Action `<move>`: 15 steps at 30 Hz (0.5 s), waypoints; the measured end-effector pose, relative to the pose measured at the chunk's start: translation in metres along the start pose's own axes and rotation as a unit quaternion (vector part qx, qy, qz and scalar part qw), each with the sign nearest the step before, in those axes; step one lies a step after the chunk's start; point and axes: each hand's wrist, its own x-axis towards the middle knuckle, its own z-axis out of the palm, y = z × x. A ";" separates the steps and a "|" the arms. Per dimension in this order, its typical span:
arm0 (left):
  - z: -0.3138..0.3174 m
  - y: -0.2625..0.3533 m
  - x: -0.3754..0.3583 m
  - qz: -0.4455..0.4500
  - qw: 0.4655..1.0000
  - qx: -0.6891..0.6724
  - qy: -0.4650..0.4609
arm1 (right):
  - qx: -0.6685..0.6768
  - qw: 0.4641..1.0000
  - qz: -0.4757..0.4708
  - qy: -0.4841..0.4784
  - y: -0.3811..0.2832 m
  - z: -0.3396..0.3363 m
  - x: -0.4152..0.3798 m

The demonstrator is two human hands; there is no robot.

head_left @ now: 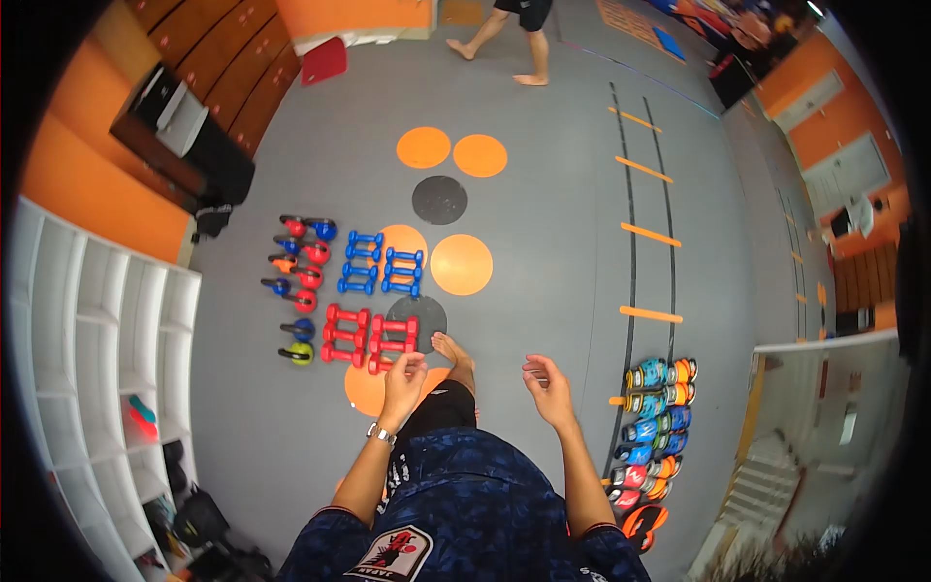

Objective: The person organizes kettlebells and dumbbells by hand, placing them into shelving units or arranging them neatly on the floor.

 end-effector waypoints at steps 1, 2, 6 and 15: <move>0.003 -0.002 0.006 -0.011 1.000 -0.011 0.014 | -0.015 1.000 -0.005 -0.019 -0.003 0.001 0.016; 0.007 -0.002 0.014 -0.020 0.999 -0.024 0.029 | -0.017 0.999 -0.003 -0.039 -0.006 0.002 0.030; 0.009 0.001 0.047 -0.035 0.995 -0.056 0.072 | -0.052 0.991 -0.001 -0.120 -0.023 0.005 0.083; -0.020 0.030 0.137 -0.051 0.979 -0.094 0.174 | -0.098 0.970 -0.027 -0.220 -0.069 0.038 0.229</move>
